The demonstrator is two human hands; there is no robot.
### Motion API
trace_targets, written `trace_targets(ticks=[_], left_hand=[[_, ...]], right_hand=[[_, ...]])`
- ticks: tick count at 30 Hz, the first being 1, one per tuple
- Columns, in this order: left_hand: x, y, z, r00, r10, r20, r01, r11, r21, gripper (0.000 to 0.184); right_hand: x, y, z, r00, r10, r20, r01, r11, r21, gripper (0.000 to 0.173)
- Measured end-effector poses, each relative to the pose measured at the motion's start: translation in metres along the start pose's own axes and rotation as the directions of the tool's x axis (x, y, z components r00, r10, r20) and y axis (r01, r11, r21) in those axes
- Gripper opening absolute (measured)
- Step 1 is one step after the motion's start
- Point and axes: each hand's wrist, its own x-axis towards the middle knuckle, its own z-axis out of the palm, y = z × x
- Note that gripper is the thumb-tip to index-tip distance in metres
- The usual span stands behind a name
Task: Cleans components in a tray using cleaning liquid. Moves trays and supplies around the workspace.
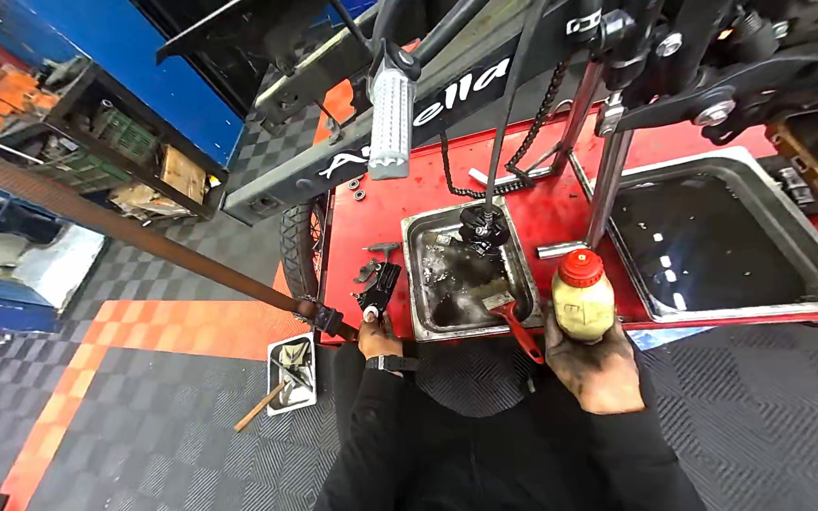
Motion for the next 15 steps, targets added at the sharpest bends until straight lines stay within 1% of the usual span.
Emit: trace_targets(ticks=[3, 5, 7, 8, 9, 10, 11, 12, 13, 15], left_hand=[[0.014, -0.016, -0.007, 0.999, 0.027, -0.023, -0.020, 0.964, 0.264, 0.034], [0.018, -0.017, -0.007, 0.998, 0.056, -0.024, -0.045, 0.945, 0.323, 0.040], [0.005, -0.009, -0.006, 0.986, 0.168, -0.007, -0.149, 0.889, 0.433, 0.048], [-0.009, -0.003, -0.001, 0.969, 0.240, 0.051, -0.235, 0.852, 0.468, 0.052], [-0.023, 0.000, 0.007, 0.938, 0.310, 0.154, -0.345, 0.803, 0.485, 0.054], [-0.034, -0.002, 0.018, 0.884, 0.364, 0.293, -0.466, 0.748, 0.474, 0.055], [-0.043, -0.006, 0.030, 0.802, 0.389, 0.454, -0.580, 0.689, 0.435, 0.057], [-0.050, -0.011, 0.047, 0.698, 0.375, 0.610, -0.675, 0.628, 0.387, 0.062], [-0.055, -0.016, 0.068, 0.596, 0.330, 0.732, -0.742, 0.573, 0.346, 0.071], [-0.056, -0.029, 0.113, 0.457, 0.204, 0.866, -0.798, 0.524, 0.297, 0.097]], right_hand=[[-0.002, -0.004, 0.001, 1.000, -0.009, 0.000, 0.009, 1.000, 0.014, 0.048], [-0.004, -0.009, 0.001, 1.000, -0.011, 0.015, 0.011, 0.999, 0.053, 0.049], [-0.011, -0.013, -0.001, 0.998, -0.044, 0.054, 0.041, 0.998, 0.054, 0.050], [-0.016, -0.014, -0.001, 0.995, -0.070, 0.070, 0.068, 0.997, 0.037, 0.050], [-0.020, -0.016, 0.000, 0.992, -0.098, 0.077, 0.097, 0.995, 0.016, 0.050], [-0.025, -0.018, 0.000, 0.989, -0.122, 0.082, 0.122, 0.993, 0.005, 0.049], [-0.031, -0.020, -0.001, 0.986, -0.145, 0.084, 0.144, 0.989, 0.010, 0.049], [-0.036, -0.021, -0.002, 0.982, -0.170, 0.085, 0.170, 0.985, 0.009, 0.048], [-0.041, -0.022, -0.003, 0.977, -0.197, 0.079, 0.197, 0.980, 0.000, 0.047], [-0.049, -0.026, 0.000, 0.962, -0.265, 0.068, 0.267, 0.963, -0.025, 0.042]])
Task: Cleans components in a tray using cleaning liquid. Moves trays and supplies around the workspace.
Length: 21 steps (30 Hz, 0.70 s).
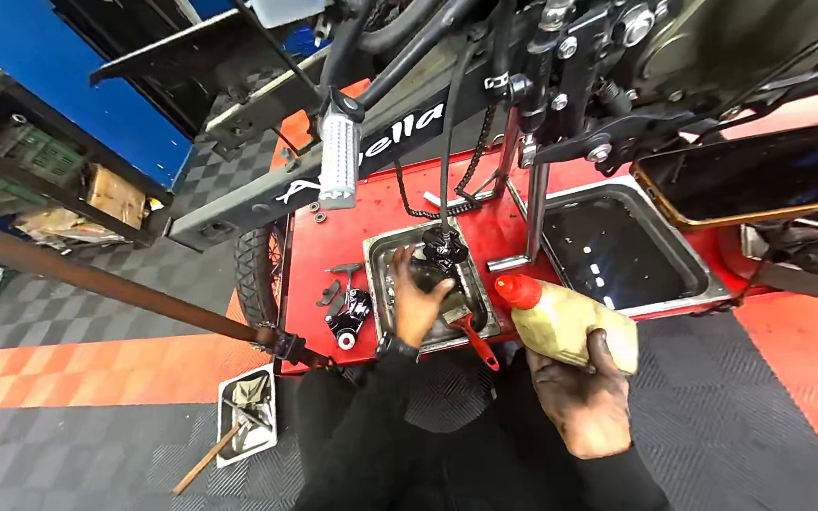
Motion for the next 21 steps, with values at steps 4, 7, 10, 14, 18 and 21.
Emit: trace_targets(ticks=[4, 7, 10, 14, 18, 21], left_hand=[[0.070, -0.019, 0.023, 0.926, 0.173, 0.335, -0.223, 0.968, 0.116, 0.117], [0.081, -0.009, 0.001, 0.865, 0.150, 0.479, -0.354, 0.859, 0.370, 0.105], [0.072, -0.007, -0.027, 0.854, 0.071, 0.516, -0.329, 0.841, 0.430, 0.111], [0.055, -0.013, -0.058, 0.853, 0.070, 0.518, -0.254, 0.921, 0.294, 0.110], [0.040, -0.014, -0.075, 0.891, 0.069, 0.449, -0.197, 0.949, 0.245, 0.114], [0.027, -0.018, -0.079, 0.947, 0.013, 0.320, -0.071, 0.983, 0.170, 0.115]], right_hand=[[-0.024, -0.011, 0.015, 0.958, -0.276, 0.082, 0.284, 0.949, -0.133, 0.032], [-0.045, -0.012, 0.016, 0.747, -0.596, 0.296, 0.664, 0.697, -0.271, 0.061], [-0.063, 0.000, 0.037, 0.471, -0.715, 0.516, 0.882, 0.395, -0.258, 0.077], [-0.073, 0.014, 0.081, 0.354, -0.572, 0.740, 0.925, 0.330, -0.187, 0.077], [-0.076, 0.027, 0.120, 0.252, -0.457, 0.853, 0.953, 0.271, -0.136, 0.072], [-0.085, 0.029, 0.136, 0.222, -0.415, 0.882, 0.961, 0.244, -0.126, 0.072]])
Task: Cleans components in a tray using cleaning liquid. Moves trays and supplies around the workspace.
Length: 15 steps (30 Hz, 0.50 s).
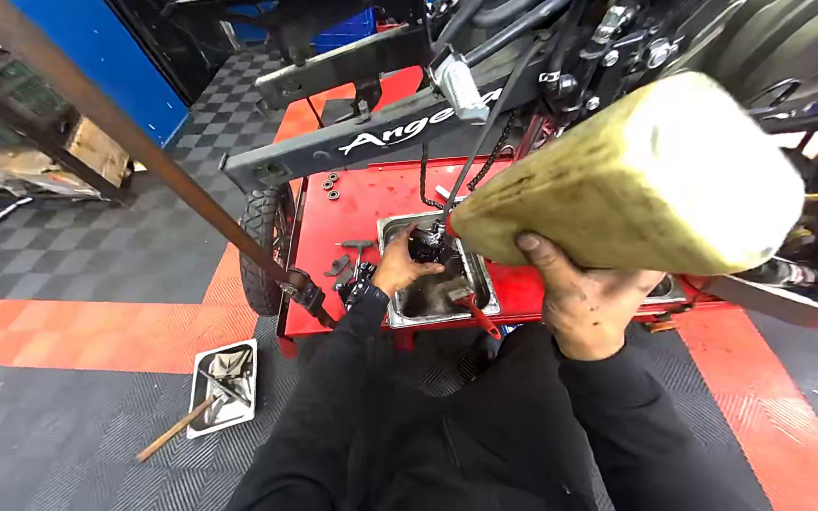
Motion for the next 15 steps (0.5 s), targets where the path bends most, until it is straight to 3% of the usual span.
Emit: trace_targets(ticks=[3, 9, 15], left_hand=[[-0.012, -0.004, 0.002, 0.992, -0.054, -0.112, 0.040, 0.992, -0.123, 0.112], [-0.020, -0.003, 0.011, 0.983, -0.071, -0.167, 0.056, 0.994, -0.095, 0.103], [-0.014, -0.009, 0.024, 0.984, -0.035, -0.172, 0.013, 0.992, -0.122, 0.098]], right_hand=[[0.005, -0.011, 0.003, 0.997, -0.037, 0.065, 0.042, 0.996, -0.077, 0.075], [-0.004, -0.013, 0.014, 0.998, -0.015, 0.065, 0.023, 0.993, -0.116, 0.080], [0.005, -0.008, 0.018, 0.980, -0.120, 0.160, 0.140, 0.982, -0.123, 0.068]])
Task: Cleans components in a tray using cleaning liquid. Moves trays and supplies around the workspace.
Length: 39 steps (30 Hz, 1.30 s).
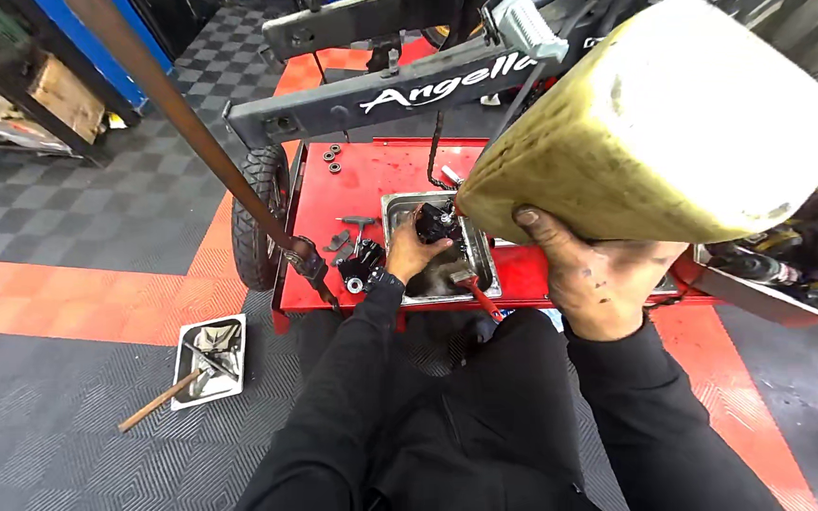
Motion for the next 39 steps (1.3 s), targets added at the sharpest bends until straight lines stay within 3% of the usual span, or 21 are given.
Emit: trace_targets(ticks=[11, 15, 18, 21, 25, 28, 32, 36, 39], left_hand=[[-0.005, -0.004, 0.012, 0.994, -0.111, 0.010, 0.110, 0.959, -0.261, 0.078], [-0.001, -0.011, 0.011, 0.996, -0.055, 0.063, 0.071, 0.958, -0.279, 0.071], [-0.005, -0.012, 0.012, 0.995, -0.068, 0.079, 0.096, 0.901, -0.424, 0.068], [-0.007, -0.012, 0.012, 0.991, -0.120, 0.054, 0.131, 0.860, -0.493, 0.052], [-0.001, -0.003, 0.014, 0.975, -0.210, 0.071, 0.217, 0.838, -0.501, 0.045], [0.010, 0.015, 0.013, 0.922, -0.368, 0.122, 0.376, 0.775, -0.507, 0.047], [0.026, 0.030, 0.007, 0.859, -0.483, 0.170, 0.509, 0.772, -0.381, 0.050], [0.032, 0.034, 0.004, 0.856, -0.475, 0.203, 0.516, 0.800, -0.306, 0.051], [0.027, 0.024, 0.008, 0.895, -0.408, 0.181, 0.445, 0.839, -0.314, 0.055]], right_hand=[[0.006, 0.013, 0.012, 0.999, -0.004, 0.048, 0.003, 1.000, 0.024, 0.071], [0.011, 0.022, 0.015, 0.999, -0.017, 0.034, 0.017, 1.000, -0.012, 0.078], [0.013, 0.022, 0.010, 0.999, -0.020, 0.045, 0.021, 0.999, -0.035, 0.076], [0.011, 0.017, 0.001, 1.000, -0.015, -0.021, 0.015, 1.000, 0.006, 0.067], [-0.003, 0.012, -0.003, 0.996, 0.046, -0.080, -0.038, 0.994, 0.101, 0.061], [-0.006, 0.018, -0.002, 0.991, 0.020, -0.130, -0.014, 0.999, 0.049, 0.062], [0.000, 0.021, -0.012, 0.995, 0.031, -0.100, -0.032, 0.999, -0.005, 0.070], [0.001, 0.018, -0.017, 0.987, 0.033, -0.156, -0.025, 0.998, 0.052, 0.061], [-0.002, 0.023, -0.022, 0.989, 0.050, -0.136, -0.049, 0.999, 0.013, 0.070]])
